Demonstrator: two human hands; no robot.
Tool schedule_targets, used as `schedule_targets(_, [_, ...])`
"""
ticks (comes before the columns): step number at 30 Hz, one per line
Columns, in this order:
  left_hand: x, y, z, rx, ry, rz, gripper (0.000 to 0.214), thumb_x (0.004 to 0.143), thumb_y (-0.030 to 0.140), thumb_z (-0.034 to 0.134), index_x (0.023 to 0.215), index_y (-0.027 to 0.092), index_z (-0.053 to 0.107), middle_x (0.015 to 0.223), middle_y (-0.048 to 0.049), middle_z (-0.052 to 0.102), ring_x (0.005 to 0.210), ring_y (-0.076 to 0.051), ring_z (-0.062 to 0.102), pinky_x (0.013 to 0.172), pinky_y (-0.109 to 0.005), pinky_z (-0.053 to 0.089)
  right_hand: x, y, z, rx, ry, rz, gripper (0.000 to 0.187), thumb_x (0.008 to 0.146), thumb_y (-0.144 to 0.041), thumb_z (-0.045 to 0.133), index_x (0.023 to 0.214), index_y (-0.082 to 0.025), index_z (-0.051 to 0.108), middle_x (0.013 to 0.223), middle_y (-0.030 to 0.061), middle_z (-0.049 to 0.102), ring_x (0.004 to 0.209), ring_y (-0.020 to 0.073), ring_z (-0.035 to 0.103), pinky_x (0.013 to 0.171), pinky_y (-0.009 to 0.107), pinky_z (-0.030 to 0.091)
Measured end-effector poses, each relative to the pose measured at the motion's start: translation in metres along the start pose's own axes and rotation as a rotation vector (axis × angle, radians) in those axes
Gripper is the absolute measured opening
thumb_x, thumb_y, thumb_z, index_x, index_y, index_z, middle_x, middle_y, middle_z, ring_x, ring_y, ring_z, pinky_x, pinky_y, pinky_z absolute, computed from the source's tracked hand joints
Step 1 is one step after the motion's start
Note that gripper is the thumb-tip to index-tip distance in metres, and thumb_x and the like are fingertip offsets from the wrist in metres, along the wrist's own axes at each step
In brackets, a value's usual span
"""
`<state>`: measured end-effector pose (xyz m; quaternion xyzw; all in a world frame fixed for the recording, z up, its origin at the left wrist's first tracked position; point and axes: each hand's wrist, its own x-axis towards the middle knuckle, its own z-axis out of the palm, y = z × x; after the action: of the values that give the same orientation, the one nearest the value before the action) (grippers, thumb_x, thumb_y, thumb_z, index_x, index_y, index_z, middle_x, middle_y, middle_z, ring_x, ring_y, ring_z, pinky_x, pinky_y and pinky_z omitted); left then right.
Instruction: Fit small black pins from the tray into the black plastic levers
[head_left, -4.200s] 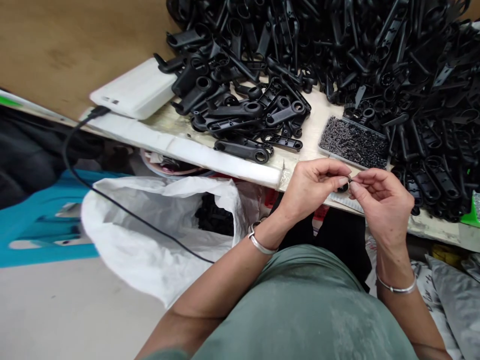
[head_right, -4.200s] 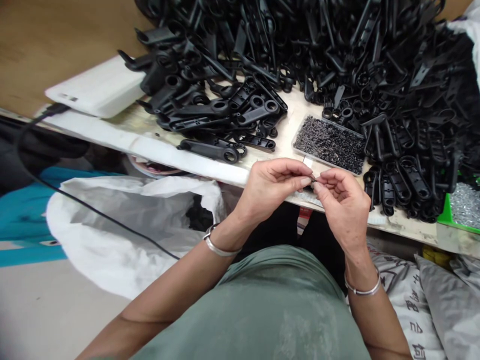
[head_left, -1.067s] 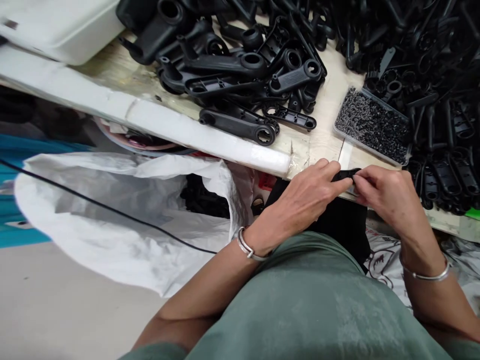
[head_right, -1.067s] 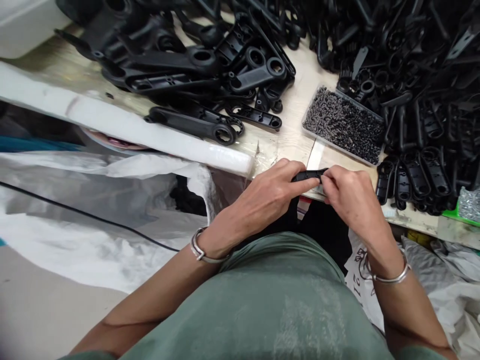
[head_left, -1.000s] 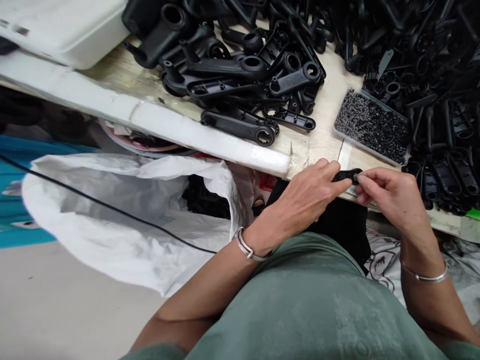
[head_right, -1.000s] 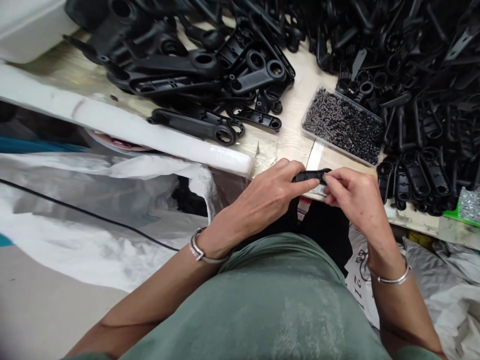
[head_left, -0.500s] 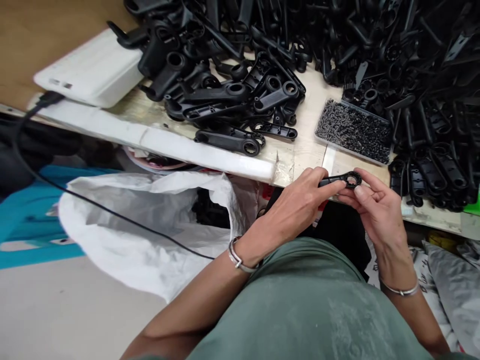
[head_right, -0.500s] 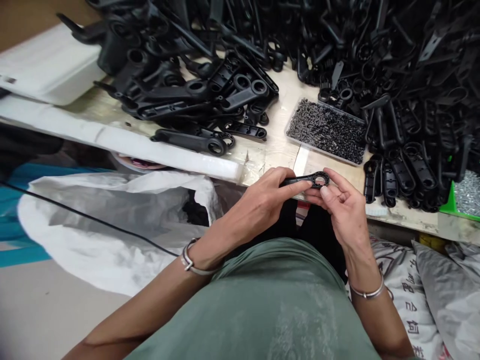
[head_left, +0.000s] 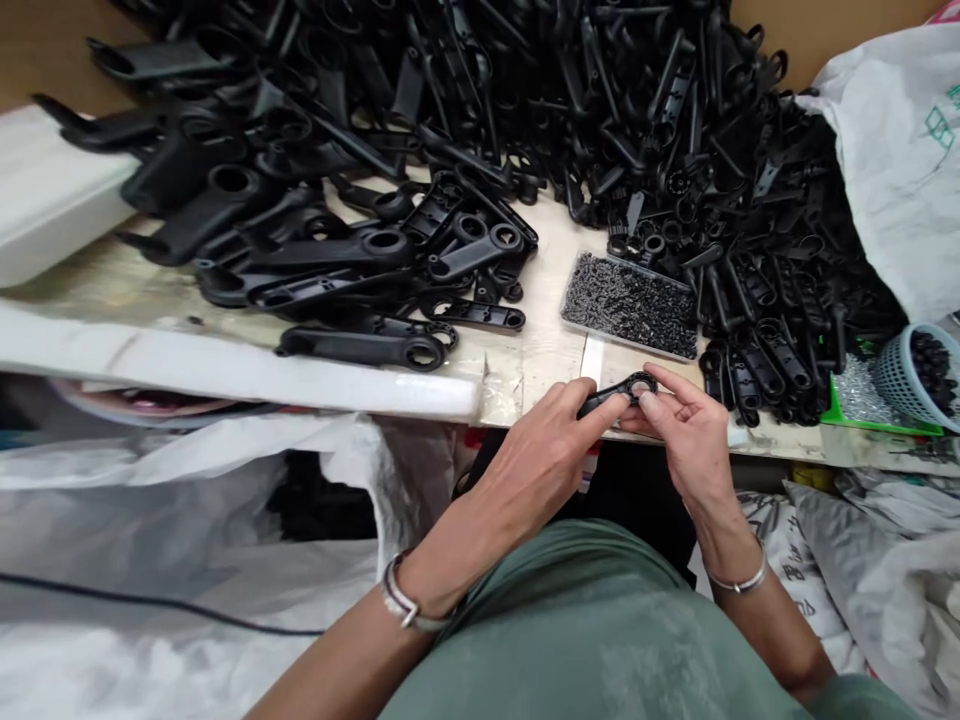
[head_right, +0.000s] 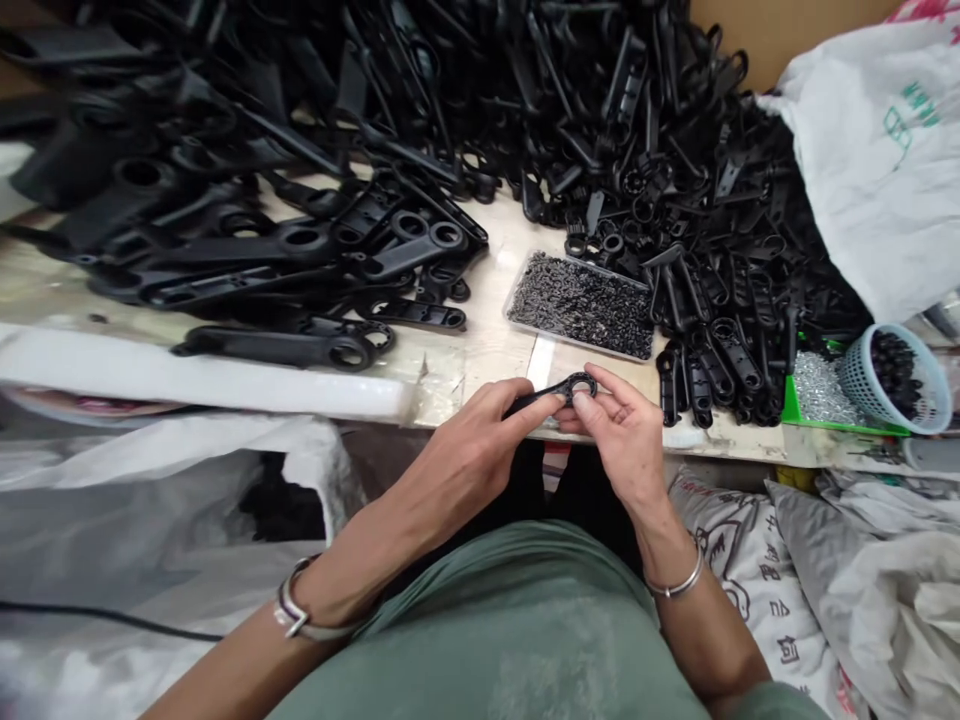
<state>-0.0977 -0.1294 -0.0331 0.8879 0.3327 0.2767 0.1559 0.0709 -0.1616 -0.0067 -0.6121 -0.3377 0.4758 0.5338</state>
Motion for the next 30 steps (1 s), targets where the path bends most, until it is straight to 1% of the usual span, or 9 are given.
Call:
schedule_targets(4, [0.005,0.005,0.0,0.036,0.048,0.067,0.045,0.092,0.004,0.04,0.133,0.019,0.049,0.11,-0.0112,0.062,0.092,-0.021,0.062,0.077,-0.034,0.057,0.002,-0.026,-0.005,-0.169,-0.067,0.006,0.034,0.08,-0.036,0.075,0.112,-0.024,0.071,0.08,-0.0009,0.075,0.069,0.0191,0.073,0.079,0.041,0.065])
schedule_targets(7, [0.009,0.005,-0.014,0.061,0.076,0.089,0.039,0.097,0.02,0.053,0.135,0.021,0.045,0.124,-0.0164,0.061,0.11,-0.027,0.062,0.088,-0.04,0.055,0.019,-0.057,-0.023,-0.461,-0.1,-0.126,0.039,0.088,-0.036,0.063,0.123,-0.02,0.066,0.091,0.0024,0.075,0.073,0.0172,0.071,0.076,0.035,0.062])
schedule_targets(10, [0.005,-0.006,-0.037,0.129,0.184,0.003,0.04,0.097,0.021,0.054,0.136,0.023,0.044,0.134,-0.0197,0.058,0.122,-0.03,0.057,0.096,-0.046,0.05,0.048,-0.09,-0.051,-0.798,0.045,-0.417,0.045,0.093,-0.036,0.053,0.134,-0.019,0.06,0.1,0.0064,0.072,0.071,0.0163,0.067,0.067,0.033,0.057])
schedule_targets(12, [-0.004,-0.017,-0.051,0.178,0.222,-0.092,0.036,0.096,0.02,0.053,0.132,0.028,0.05,0.13,-0.0172,0.062,0.118,-0.032,0.059,0.094,-0.049,0.049,0.062,-0.104,-0.067,-0.985,0.143,-0.497,0.045,0.094,-0.037,0.05,0.135,-0.021,0.06,0.093,0.0061,0.072,0.07,0.0175,0.066,0.064,0.033,0.054])
schedule_targets(13, [-0.009,-0.023,-0.057,0.202,0.259,-0.13,0.034,0.096,0.021,0.054,0.128,0.031,0.053,0.125,-0.0142,0.065,0.113,-0.031,0.061,0.092,-0.049,0.049,0.066,-0.108,-0.073,-1.07,0.147,-0.508,0.043,0.095,-0.036,0.049,0.133,-0.022,0.062,0.087,0.0054,0.071,0.068,0.0179,0.065,0.065,0.033,0.053])
schedule_targets(17, [-0.03,-0.044,-0.071,0.292,0.357,-0.288,0.028,0.093,0.023,0.059,0.116,0.039,0.064,0.107,-0.0036,0.07,0.099,-0.026,0.062,0.09,-0.046,0.048,0.054,-0.1,-0.077,-1.335,0.014,-0.46,0.039,0.096,-0.033,0.047,0.128,-0.022,0.064,0.077,0.0039,0.07,0.066,0.0194,0.064,0.069,0.034,0.049])
schedule_targets(21, [-0.038,-0.058,-0.077,0.337,0.381,-0.373,0.017,0.093,0.029,0.06,0.105,0.036,0.07,0.098,-0.0019,0.072,0.091,-0.024,0.061,0.085,-0.043,0.046,0.034,-0.08,-0.067,-1.61,0.048,-0.396,0.04,0.097,-0.033,0.045,0.132,-0.018,0.058,0.086,0.0097,0.073,0.073,0.0255,0.067,0.066,0.034,0.044])
schedule_targets(25, [-0.035,-0.065,-0.079,0.409,0.325,-0.385,0.014,0.096,0.031,0.057,0.097,0.028,0.07,0.097,-0.0051,0.073,0.088,-0.025,0.06,0.078,-0.04,0.042,0.039,-0.078,-0.064,-1.76,0.034,-0.362,0.038,0.099,-0.034,0.042,0.13,-0.018,0.055,0.091,0.0123,0.074,0.072,0.0272,0.068,0.061,0.032,0.039])
schedule_targets(30, [-0.034,-0.07,-0.081,0.471,0.318,-0.348,0.016,0.099,0.028,0.053,0.097,0.026,0.068,0.094,-0.0029,0.072,0.085,-0.021,0.057,0.074,-0.037,0.038,0.054,-0.077,-0.069,-1.81,-0.062,-0.414,0.033,0.1,-0.033,0.043,0.126,-0.021,0.059,0.107,0.0126,0.072,0.083,0.0266,0.067,0.058,0.03,0.034])
